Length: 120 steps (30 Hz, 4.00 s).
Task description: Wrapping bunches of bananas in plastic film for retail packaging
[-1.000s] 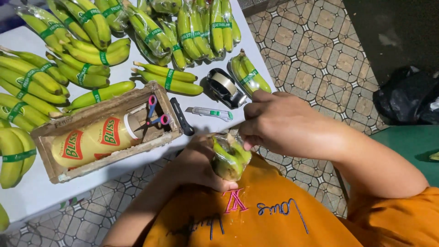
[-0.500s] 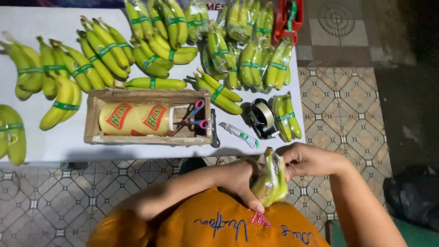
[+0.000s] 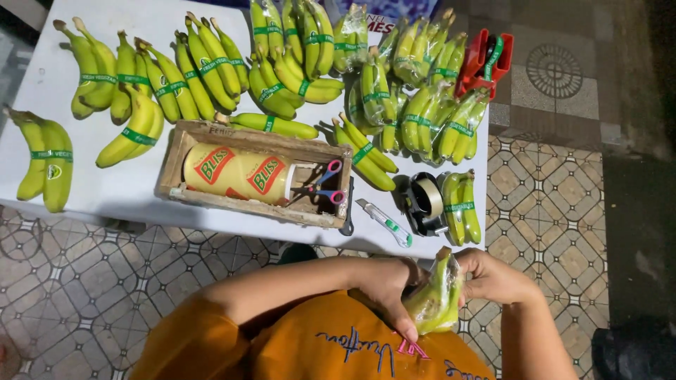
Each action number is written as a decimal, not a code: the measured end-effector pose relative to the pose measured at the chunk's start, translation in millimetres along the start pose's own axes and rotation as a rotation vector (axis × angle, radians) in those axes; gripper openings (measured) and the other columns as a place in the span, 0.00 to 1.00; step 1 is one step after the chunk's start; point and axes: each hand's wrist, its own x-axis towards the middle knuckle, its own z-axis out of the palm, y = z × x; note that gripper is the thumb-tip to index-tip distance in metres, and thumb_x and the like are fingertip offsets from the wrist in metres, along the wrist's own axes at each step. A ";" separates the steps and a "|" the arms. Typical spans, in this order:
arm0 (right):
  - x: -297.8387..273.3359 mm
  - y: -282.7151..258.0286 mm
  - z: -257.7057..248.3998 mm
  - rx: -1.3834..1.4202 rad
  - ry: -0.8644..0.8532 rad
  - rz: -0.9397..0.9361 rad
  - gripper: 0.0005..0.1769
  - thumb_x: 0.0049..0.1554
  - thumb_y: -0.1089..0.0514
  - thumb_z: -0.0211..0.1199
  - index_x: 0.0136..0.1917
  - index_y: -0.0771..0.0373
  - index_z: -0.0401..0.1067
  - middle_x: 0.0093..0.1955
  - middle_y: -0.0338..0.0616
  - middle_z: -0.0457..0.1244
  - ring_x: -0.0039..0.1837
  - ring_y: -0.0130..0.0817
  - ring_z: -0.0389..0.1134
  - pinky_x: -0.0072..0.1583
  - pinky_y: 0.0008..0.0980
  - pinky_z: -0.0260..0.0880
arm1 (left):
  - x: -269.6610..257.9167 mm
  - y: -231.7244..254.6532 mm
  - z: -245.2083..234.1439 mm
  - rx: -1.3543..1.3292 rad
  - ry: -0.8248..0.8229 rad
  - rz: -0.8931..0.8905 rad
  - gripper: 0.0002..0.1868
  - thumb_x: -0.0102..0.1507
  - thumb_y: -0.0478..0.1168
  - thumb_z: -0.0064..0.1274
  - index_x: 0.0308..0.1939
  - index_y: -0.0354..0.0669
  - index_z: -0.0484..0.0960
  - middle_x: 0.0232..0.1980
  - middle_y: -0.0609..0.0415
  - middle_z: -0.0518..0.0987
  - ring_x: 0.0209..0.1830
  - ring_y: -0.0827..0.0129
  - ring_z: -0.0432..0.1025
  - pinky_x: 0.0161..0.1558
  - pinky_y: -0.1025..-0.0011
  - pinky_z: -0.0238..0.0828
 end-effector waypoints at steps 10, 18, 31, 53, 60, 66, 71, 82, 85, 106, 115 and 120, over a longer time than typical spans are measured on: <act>64.1 8.8 24.1 0.224 0.167 -0.161 0.21 0.48 0.62 0.76 0.50 0.56 0.67 0.50 0.40 0.62 0.52 0.33 0.65 0.53 0.32 0.72 | -25.4 -3.8 -1.4 -0.149 0.144 0.116 0.61 0.39 0.68 0.58 0.70 0.37 0.65 0.70 0.41 0.69 0.70 0.51 0.65 0.74 0.62 0.58; 141.5 -4.3 47.6 0.555 0.206 -0.146 0.32 0.50 0.48 0.70 0.63 0.59 0.62 0.59 0.51 0.60 0.60 0.43 0.62 0.60 0.41 0.66 | -50.6 -43.7 -7.0 -0.219 0.326 0.181 0.58 0.40 0.65 0.61 0.65 0.34 0.62 0.67 0.39 0.65 0.71 0.49 0.61 0.74 0.60 0.55; 290.4 -38.4 95.0 0.355 0.370 -0.059 0.70 0.43 0.40 0.74 0.82 0.52 0.28 0.86 0.47 0.26 0.84 0.49 0.33 0.72 0.61 0.44 | -167.3 -68.8 -75.5 -0.824 1.565 0.189 0.42 0.51 0.59 0.65 0.61 0.39 0.68 0.51 0.47 0.80 0.50 0.64 0.75 0.51 0.65 0.74; 393.6 -48.3 89.1 -0.212 1.116 0.258 0.36 0.56 0.48 0.59 0.75 0.59 0.59 0.62 0.48 0.66 0.60 0.40 0.70 0.53 0.37 0.75 | -347.4 -119.4 -241.7 -0.868 1.516 -0.112 0.57 0.46 0.56 0.57 0.76 0.52 0.51 0.72 0.51 0.69 0.67 0.61 0.68 0.63 0.62 0.73; 372.6 73.2 94.4 -0.674 1.181 0.217 0.27 0.58 0.50 0.58 0.68 0.63 0.66 0.61 0.48 0.64 0.63 0.43 0.62 0.65 0.39 0.60 | -434.2 -188.1 -451.7 -0.566 1.818 -0.091 0.35 0.56 0.44 0.64 0.60 0.43 0.61 0.55 0.50 0.76 0.43 0.62 0.80 0.25 0.70 0.83; 369.4 104.3 90.8 -0.793 1.135 0.250 0.27 0.55 0.50 0.60 0.66 0.59 0.68 0.58 0.47 0.65 0.59 0.45 0.61 0.60 0.40 0.64 | -420.1 -294.8 -557.9 -0.589 1.954 -0.370 0.38 0.45 0.45 0.71 0.54 0.42 0.69 0.53 0.49 0.82 0.47 0.62 0.80 0.42 0.70 0.82; 367.4 104.7 96.8 -0.736 1.083 0.297 0.28 0.57 0.50 0.60 0.68 0.63 0.64 0.61 0.54 0.61 0.64 0.45 0.63 0.64 0.44 0.67 | -407.2 -352.0 -594.4 -0.287 1.788 -0.984 0.47 0.45 0.60 0.70 0.62 0.45 0.69 0.62 0.49 0.77 0.57 0.51 0.75 0.54 0.59 0.76; 374.6 84.8 93.2 -0.663 1.086 0.271 0.26 0.58 0.50 0.59 0.65 0.65 0.66 0.60 0.54 0.61 0.62 0.45 0.65 0.62 0.42 0.68 | -396.3 -429.3 -615.2 0.387 1.643 -1.170 0.37 0.52 0.47 0.69 0.62 0.44 0.70 0.59 0.45 0.78 0.58 0.49 0.72 0.53 0.59 0.75; 369.7 89.5 91.3 -0.702 1.087 0.211 0.23 0.59 0.52 0.59 0.64 0.65 0.67 0.58 0.52 0.62 0.61 0.44 0.63 0.61 0.38 0.66 | -400.4 -433.1 -601.3 0.540 1.721 -0.810 0.39 0.53 0.53 0.69 0.64 0.47 0.71 0.59 0.42 0.78 0.59 0.47 0.71 0.57 0.59 0.69; 373.0 82.1 91.9 -0.764 1.069 0.067 0.21 0.66 0.49 0.53 0.64 0.67 0.67 0.59 0.54 0.63 0.62 0.48 0.62 0.61 0.41 0.61 | -446.3 -371.2 -188.1 0.688 1.611 -0.756 0.21 0.66 0.55 0.53 0.55 0.48 0.81 0.46 0.45 0.80 0.42 0.47 0.74 0.38 0.52 0.70; 366.0 86.9 87.2 -0.677 1.108 -0.085 0.15 0.65 0.57 0.57 0.62 0.64 0.67 0.55 0.53 0.63 0.59 0.56 0.65 0.63 0.48 0.64 | -408.0 -355.3 -204.0 0.303 1.400 -0.982 0.49 0.52 0.53 0.65 0.72 0.46 0.59 0.62 0.38 0.71 0.61 0.41 0.70 0.56 0.42 0.71; 368.6 81.9 85.2 -0.669 1.101 -0.099 0.15 0.65 0.57 0.57 0.63 0.66 0.66 0.55 0.56 0.63 0.58 0.58 0.65 0.62 0.50 0.64 | -399.1 -334.5 -219.2 0.251 1.347 -1.043 0.53 0.53 0.44 0.64 0.77 0.43 0.51 0.67 0.34 0.66 0.64 0.36 0.67 0.54 0.36 0.72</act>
